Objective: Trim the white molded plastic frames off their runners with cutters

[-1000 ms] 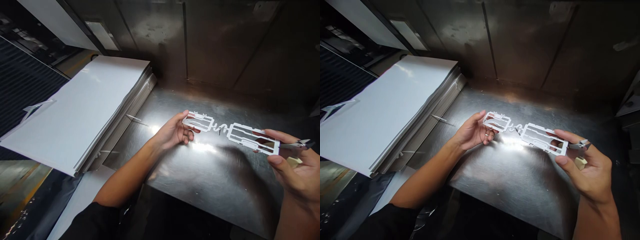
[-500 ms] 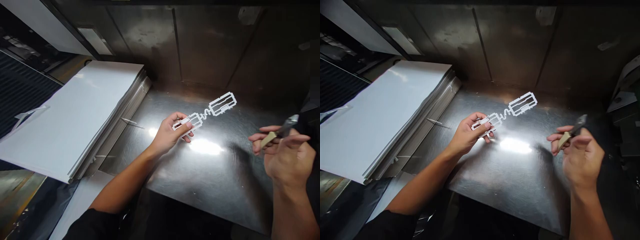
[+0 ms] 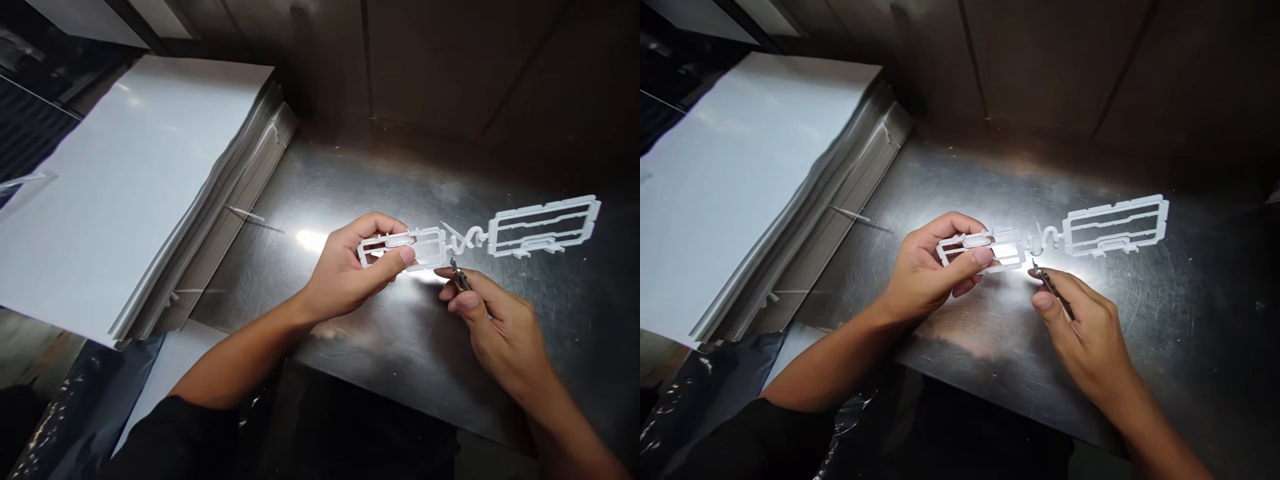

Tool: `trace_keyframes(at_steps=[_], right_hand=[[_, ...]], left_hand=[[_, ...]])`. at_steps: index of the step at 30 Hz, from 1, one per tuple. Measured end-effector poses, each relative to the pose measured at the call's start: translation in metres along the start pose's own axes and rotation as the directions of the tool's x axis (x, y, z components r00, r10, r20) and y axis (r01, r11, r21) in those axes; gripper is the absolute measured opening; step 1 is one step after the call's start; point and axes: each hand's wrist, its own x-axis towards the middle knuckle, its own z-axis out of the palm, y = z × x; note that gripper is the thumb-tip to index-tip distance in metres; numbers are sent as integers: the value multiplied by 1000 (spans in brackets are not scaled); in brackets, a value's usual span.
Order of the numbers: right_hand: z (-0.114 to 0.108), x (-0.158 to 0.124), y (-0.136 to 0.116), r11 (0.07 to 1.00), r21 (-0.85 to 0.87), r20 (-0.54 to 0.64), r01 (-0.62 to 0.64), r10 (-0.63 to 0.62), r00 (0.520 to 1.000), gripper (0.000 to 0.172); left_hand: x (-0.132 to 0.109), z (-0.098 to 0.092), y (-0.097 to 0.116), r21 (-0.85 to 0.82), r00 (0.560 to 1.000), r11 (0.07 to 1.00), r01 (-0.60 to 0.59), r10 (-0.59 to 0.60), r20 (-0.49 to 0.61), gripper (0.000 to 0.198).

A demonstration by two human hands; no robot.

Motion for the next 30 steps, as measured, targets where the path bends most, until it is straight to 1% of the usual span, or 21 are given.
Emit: trace_keyframes(at_steps=[7, 10, 13, 20, 25, 30], right_hand=[[1, 0, -4, 999, 34, 21, 13, -14, 1000, 36], [0, 2, -8, 998, 49, 35, 27, -29, 999, 39], [0, 3, -9, 998, 43, 48, 38, -40, 998, 36], [1, 2, -7, 998, 27, 35, 60, -61, 997, 35], [2, 2, -5, 999, -8, 52, 47, -46, 998, 39], [3, 0, -4, 998, -32, 42, 62, -61, 997, 38]], left_hand=[[-1, 0, -1, 45, 999, 999, 8, -10, 42, 28], [-2, 1, -1, 62, 999, 998, 31, -33, 37, 31], [-3, 1, -1, 77, 999, 996, 43, -46, 29, 31], [-5, 4, 0, 104, 999, 994, 41, -43, 22, 31], [-6, 6, -1, 112, 999, 993, 43, -43, -2, 31], [-6, 5, -2, 116, 999, 992, 40, -42, 8, 31]])
